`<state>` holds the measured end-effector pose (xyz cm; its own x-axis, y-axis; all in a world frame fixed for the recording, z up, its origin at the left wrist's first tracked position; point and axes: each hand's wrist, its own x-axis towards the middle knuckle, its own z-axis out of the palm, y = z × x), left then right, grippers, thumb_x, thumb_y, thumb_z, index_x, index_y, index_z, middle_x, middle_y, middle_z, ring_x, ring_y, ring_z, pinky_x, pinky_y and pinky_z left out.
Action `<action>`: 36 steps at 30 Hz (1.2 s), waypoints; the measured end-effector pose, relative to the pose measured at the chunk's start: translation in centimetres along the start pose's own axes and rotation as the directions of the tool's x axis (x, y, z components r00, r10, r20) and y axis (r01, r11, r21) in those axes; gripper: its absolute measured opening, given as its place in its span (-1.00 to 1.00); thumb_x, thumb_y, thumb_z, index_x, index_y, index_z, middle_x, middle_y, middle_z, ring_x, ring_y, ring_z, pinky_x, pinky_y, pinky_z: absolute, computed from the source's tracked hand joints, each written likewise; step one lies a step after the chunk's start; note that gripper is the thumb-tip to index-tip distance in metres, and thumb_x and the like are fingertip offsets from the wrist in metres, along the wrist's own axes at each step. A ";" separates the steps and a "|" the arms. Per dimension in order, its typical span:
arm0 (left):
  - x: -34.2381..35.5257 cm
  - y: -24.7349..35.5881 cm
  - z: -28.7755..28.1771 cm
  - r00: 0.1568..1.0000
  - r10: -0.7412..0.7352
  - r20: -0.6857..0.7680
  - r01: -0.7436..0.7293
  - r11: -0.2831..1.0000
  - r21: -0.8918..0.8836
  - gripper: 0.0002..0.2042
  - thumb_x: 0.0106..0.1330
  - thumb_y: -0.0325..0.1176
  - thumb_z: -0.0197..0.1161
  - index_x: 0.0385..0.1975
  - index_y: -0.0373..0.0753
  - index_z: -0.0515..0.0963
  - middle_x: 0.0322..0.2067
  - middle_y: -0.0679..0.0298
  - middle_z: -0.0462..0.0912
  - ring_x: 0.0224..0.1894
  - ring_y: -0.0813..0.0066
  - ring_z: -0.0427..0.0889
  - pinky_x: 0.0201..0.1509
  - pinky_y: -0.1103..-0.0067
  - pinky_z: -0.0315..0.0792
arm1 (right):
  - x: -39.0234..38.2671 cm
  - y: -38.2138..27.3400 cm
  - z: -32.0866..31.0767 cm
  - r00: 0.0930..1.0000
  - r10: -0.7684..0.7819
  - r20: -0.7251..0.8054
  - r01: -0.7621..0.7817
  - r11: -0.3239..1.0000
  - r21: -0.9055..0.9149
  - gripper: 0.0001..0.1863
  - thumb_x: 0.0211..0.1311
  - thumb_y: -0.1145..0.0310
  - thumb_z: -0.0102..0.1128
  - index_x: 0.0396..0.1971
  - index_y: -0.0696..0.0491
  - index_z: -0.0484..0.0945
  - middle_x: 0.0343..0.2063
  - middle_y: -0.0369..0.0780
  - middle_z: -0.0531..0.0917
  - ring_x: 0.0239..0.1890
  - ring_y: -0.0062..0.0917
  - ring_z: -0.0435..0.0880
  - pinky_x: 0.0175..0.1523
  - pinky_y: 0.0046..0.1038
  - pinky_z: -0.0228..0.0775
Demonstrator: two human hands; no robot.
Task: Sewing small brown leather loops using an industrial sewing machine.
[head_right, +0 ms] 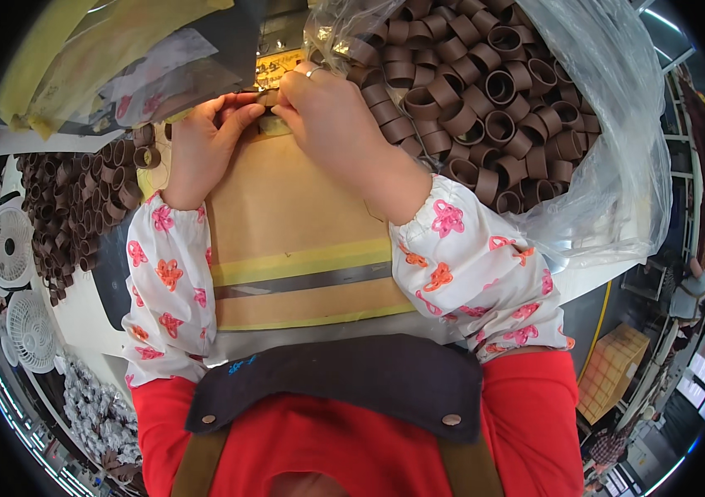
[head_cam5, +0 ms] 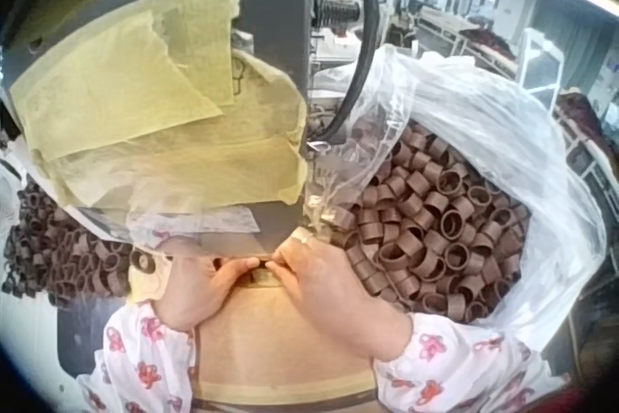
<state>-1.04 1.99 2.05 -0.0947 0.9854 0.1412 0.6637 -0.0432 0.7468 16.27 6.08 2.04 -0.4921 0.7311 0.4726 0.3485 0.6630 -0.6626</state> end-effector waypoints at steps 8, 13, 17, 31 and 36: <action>-1.1 0.2 0.5 0.999 0.022 -0.029 -0.025 0.992 -0.121 -0.75 0.02 -0.30 0.35 -0.39 -0.35 0.57 -0.66 0.29 0.53 -0.62 0.60 0.47 -0.52 0.68 0.34 | -1.2 0.2 -0.1 1.000 -0.017 -0.014 0.018 0.997 0.072 -0.86 -0.13 0.57 0.19 -0.57 0.17 0.39 -0.54 -0.13 0.47 -0.45 -0.22 0.49 -0.38 -0.30 0.32; -1.4 -0.2 0.9 0.996 0.030 -0.081 -0.053 0.952 -0.300 -0.75 -0.01 -0.33 0.36 -0.40 -0.35 0.57 -0.64 0.29 0.55 -0.60 0.60 0.49 -0.50 0.66 0.36 | -1.3 -0.5 -0.2 0.999 -0.037 -0.028 0.039 0.998 0.056 -0.87 -0.12 0.58 0.17 -0.52 0.17 0.42 -0.52 -0.14 0.49 -0.43 -0.20 0.49 -0.35 -0.31 0.33; -1.5 0.2 0.7 0.998 0.051 -0.042 -0.058 0.976 -0.209 -0.77 -0.02 -0.34 0.36 -0.42 -0.33 0.58 -0.65 0.27 0.57 -0.60 0.59 0.52 -0.49 0.66 0.37 | -1.6 0.2 -0.3 0.997 -0.076 0.000 0.076 0.996 0.044 -0.88 -0.11 0.57 0.16 -0.52 0.18 0.41 -0.53 -0.14 0.48 -0.42 -0.20 0.48 -0.32 -0.32 0.34; -0.6 1.0 0.9 0.991 0.051 -0.124 -0.049 0.999 0.022 -0.78 -0.03 -0.30 0.34 -0.46 -0.32 0.60 -0.78 0.32 0.42 -0.72 0.53 0.39 -0.57 0.60 0.29 | -0.2 0.3 0.2 0.999 -0.033 0.010 0.033 0.999 0.018 -0.92 -0.06 0.56 0.13 -0.56 0.20 0.41 -0.54 -0.09 0.44 -0.46 -0.19 0.48 -0.40 -0.31 0.33; -0.1 0.5 1.2 0.994 -0.078 -0.075 0.074 0.996 -0.060 -0.76 0.03 -0.30 0.33 -0.39 -0.35 0.59 -0.74 0.49 0.34 -0.66 0.77 0.27 -0.58 0.75 0.19 | 0.4 0.4 0.1 1.000 -0.012 -0.011 0.011 1.000 -0.022 -0.92 -0.06 0.56 0.13 -0.58 0.22 0.43 -0.53 -0.05 0.46 -0.44 -0.15 0.49 -0.37 -0.28 0.35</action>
<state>0.20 2.11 1.63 -0.2014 0.9707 0.1308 0.6096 0.0197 0.7925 16.09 6.63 1.90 -0.4873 0.7250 0.4868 0.3604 0.6747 -0.6441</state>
